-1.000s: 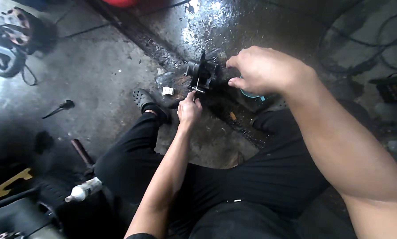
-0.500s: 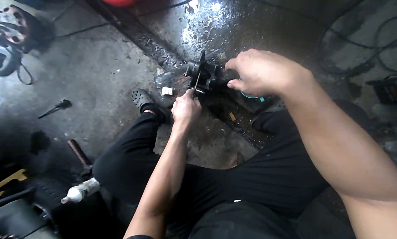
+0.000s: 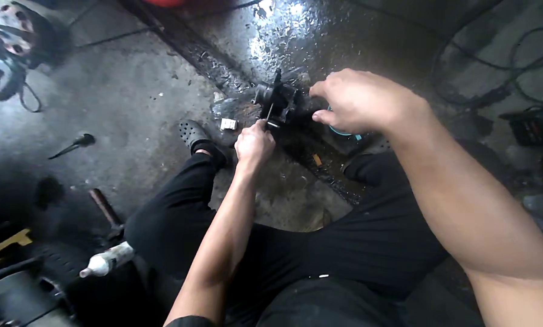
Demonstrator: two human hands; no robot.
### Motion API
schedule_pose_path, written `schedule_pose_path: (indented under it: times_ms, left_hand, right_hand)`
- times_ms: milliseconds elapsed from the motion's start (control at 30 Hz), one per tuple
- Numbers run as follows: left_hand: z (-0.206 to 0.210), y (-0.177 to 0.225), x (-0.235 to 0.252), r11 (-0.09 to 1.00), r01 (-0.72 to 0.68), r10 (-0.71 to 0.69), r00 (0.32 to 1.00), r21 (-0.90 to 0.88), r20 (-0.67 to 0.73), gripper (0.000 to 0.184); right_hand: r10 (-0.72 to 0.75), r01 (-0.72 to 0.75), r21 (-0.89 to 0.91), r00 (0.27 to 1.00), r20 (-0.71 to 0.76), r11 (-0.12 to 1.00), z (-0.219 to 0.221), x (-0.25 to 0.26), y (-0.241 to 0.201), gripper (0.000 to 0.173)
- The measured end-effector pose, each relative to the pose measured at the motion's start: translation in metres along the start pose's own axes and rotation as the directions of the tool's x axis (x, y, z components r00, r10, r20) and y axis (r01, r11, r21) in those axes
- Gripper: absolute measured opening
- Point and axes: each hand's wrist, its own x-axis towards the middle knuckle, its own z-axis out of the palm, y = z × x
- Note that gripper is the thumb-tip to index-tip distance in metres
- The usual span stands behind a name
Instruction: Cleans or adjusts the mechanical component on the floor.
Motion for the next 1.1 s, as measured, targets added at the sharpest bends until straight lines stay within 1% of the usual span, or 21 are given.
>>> schedule_pose_path:
  times_ms: [167,300,433,567,767,867,1000,1100]
  left_hand:
    - [0.016,-0.001,0.015,1.000,0.011,-0.011,1.000,0.023,0.018,0.038]
    - [0.012,0.003,0.011,0.999,0.038,-0.039,0.998,0.026,0.040,0.036]
    - [0.014,0.004,0.015,0.999,0.030,-0.031,0.999,0.010,0.037,0.033]
    - [0.030,-0.003,0.018,0.999,0.006,-0.006,1.000,-0.049,0.000,0.035]
    - [0.076,-0.025,0.025,0.984,-0.036,0.020,0.996,-0.176,-0.087,0.043]
    - [0.094,-0.032,0.033,0.975,-0.066,0.038,0.990,-0.213,-0.135,0.044]
    - [0.100,-0.035,0.036,0.958,-0.094,0.048,0.984,-0.273,-0.171,0.043]
    - [0.102,-0.042,0.042,0.936,-0.155,0.085,0.971,-0.315,-0.224,0.043]
  right_hand:
    - [0.001,-0.001,0.006,1.000,0.008,1.000,0.002,0.001,-0.001,0.046]
    - [0.008,-0.007,-0.004,1.000,0.011,1.000,0.004,0.000,0.004,0.046]
    - [0.029,-0.029,0.005,0.999,0.016,1.000,0.003,-0.003,0.005,0.046]
    - [0.023,-0.023,0.002,0.999,0.022,1.000,0.004,-0.002,0.005,0.047]
    - [0.017,-0.017,-0.001,1.000,0.024,1.000,0.006,-0.001,0.003,0.047]
    - [0.016,-0.016,0.008,1.000,0.024,1.000,0.006,-0.003,0.003,0.046]
    - [0.024,-0.025,0.006,0.999,0.023,1.000,0.009,-0.003,0.006,0.046]
    - [0.027,-0.027,0.003,0.999,0.027,1.000,0.008,-0.001,0.005,0.047]
